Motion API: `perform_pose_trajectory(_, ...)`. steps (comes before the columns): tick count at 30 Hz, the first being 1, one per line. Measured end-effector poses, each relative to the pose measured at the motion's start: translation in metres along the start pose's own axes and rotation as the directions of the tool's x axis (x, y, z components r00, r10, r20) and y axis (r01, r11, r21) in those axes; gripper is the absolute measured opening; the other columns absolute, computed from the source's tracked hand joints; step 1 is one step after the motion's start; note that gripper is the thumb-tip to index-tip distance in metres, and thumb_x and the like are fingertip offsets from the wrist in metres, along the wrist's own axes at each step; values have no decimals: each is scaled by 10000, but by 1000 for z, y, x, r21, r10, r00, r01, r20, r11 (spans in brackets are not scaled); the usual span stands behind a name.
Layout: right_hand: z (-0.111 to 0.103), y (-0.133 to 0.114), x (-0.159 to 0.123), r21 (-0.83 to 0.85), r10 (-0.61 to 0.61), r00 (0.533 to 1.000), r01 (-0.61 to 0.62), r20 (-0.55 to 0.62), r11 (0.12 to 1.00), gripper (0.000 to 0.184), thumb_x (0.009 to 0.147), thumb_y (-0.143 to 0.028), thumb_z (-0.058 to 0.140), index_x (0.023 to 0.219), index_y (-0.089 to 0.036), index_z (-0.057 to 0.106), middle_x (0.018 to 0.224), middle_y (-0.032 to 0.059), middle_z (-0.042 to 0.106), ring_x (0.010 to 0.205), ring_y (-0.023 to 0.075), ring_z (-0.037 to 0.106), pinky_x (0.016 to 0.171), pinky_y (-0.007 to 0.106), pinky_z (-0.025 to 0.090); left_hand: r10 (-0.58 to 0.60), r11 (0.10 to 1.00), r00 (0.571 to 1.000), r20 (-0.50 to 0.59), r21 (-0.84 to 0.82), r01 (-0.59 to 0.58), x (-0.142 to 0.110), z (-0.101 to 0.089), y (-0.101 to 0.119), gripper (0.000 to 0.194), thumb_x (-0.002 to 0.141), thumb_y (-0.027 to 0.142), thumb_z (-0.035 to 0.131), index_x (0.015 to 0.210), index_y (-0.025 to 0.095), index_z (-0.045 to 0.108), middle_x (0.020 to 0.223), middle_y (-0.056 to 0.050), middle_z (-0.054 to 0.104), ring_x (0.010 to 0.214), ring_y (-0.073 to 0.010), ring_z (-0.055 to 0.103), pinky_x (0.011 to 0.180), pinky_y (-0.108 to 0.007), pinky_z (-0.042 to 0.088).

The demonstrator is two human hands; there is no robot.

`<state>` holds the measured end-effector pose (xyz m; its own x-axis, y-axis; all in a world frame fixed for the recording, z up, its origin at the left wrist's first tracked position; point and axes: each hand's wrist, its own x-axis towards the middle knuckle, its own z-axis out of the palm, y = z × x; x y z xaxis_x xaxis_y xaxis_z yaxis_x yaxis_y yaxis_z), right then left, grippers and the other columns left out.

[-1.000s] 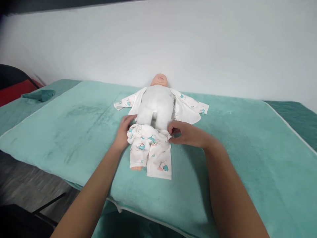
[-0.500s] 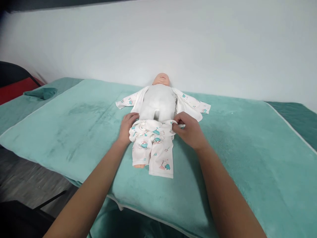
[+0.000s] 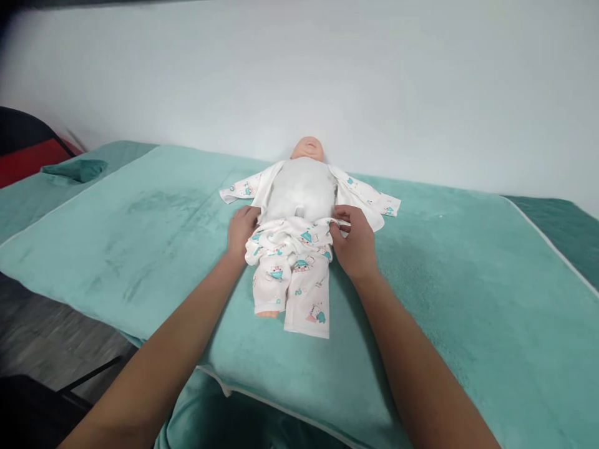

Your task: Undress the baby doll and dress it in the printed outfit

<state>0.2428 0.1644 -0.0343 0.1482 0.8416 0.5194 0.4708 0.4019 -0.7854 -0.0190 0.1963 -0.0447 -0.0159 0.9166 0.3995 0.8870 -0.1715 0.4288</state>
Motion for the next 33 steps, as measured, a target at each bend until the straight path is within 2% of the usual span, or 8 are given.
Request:
perform_pose_trajectory(2, 0, 1, 0, 7, -17, 1000, 17, 16, 1000, 265, 870, -235, 588, 1134, -240, 605, 1224, 84, 669, 1110, 219, 662, 867, 402, 591, -83, 995, 978, -193, -77, 70, 1, 1, -6, 256, 898, 118, 442, 987, 225, 656, 1067, -100, 657, 1071, -279, 557, 930, -407, 427)
perform_pose_trajectory(5, -1, 0, 0, 20, -25, 999, 24, 28, 1000, 250, 875, -236, 586, 1123, -240, 615, 1244, 85, 672, 1115, 218, 662, 892, 415, 588, -245, 958, 841, -483, -253, 134, -2, -1, -12, 293, 855, 52, 410, 978, 201, 630, 1071, -116, 627, 1087, -267, 546, 966, -408, 423)
perform_pose_trajectory(8, -2, 0, 0, 37, -28, 999, 27, 33, 999, 222, 876, -247, 589, 1096, -240, 619, 1238, 81, 677, 1105, 213, 663, 890, 408, 586, -267, 920, 797, -542, -389, 43, -10, -7, -7, 324, 807, 27, 424, 991, 201, 624, 1102, -95, 626, 1107, -233, 558, 969, -374, 433)
perform_pose_trajectory(12, -2, 0, 2, 50, -4, 999, 2, 33, 999, 194, 862, -282, 612, 1049, -232, 620, 1184, 79, 688, 1041, 203, 671, 837, 366, 578, -192, 719, 967, -166, -695, 24, -22, -15, 6, 168, 795, 129, 511, 840, 198, 657, 821, -13, 660, 815, -170, 610, 787, -298, 474)
perform_pose_trajectory(14, -3, -1, 3, 83, 55, 997, -59, 50, 995, 184, 853, -317, 628, 1012, -227, 616, 1173, 78, 696, 920, 181, 680, 761, 330, 563, -146, 600, 987, 59, -788, 136, -25, -17, 11, 82, 751, 170, 581, 770, 185, 659, 727, 7, 641, 702, -143, 576, 686, -264, 448)
perform_pose_trajectory(18, -7, -4, 5, 156, 225, 968, -241, 110, 958, 191, 832, -379, 661, 927, -220, 616, 1197, 70, 703, 712, 130, 630, 618, 275, 481, -90, 475, 963, 255, -838, 267, -25, -22, 10, 56, 702, 210, 662, 732, 170, 637, 686, 22, 598, 625, -107, 501, 594, -227, 374)
perform_pose_trajectory(28, -8, 12, 10, 329, 383, 903, -428, 195, 842, 195, 800, -399, 694, 851, -224, 625, 706, -35, 604, 614, 114, 493, 576, 247, 371, 303, 468, 789, 535, -804, 365, -25, -48, 9, 193, 701, 197, 772, 864, 171, 672, 883, -1, 560, 811, -131, 496, 746, -248, 394)
perform_pose_trajectory(33, -10, 7, 11, 358, 388, 869, -483, 306, 799, 248, 799, -452, 714, 831, -217, 642, 692, -40, 614, 598, 102, 486, 552, 233, 352, 303, 483, 831, 467, -827, 289, -24, -39, 6, 109, 722, 171, 740, 805, 179, 669, 986, -14, 563, 855, -140, 528, 792, -266, 424)
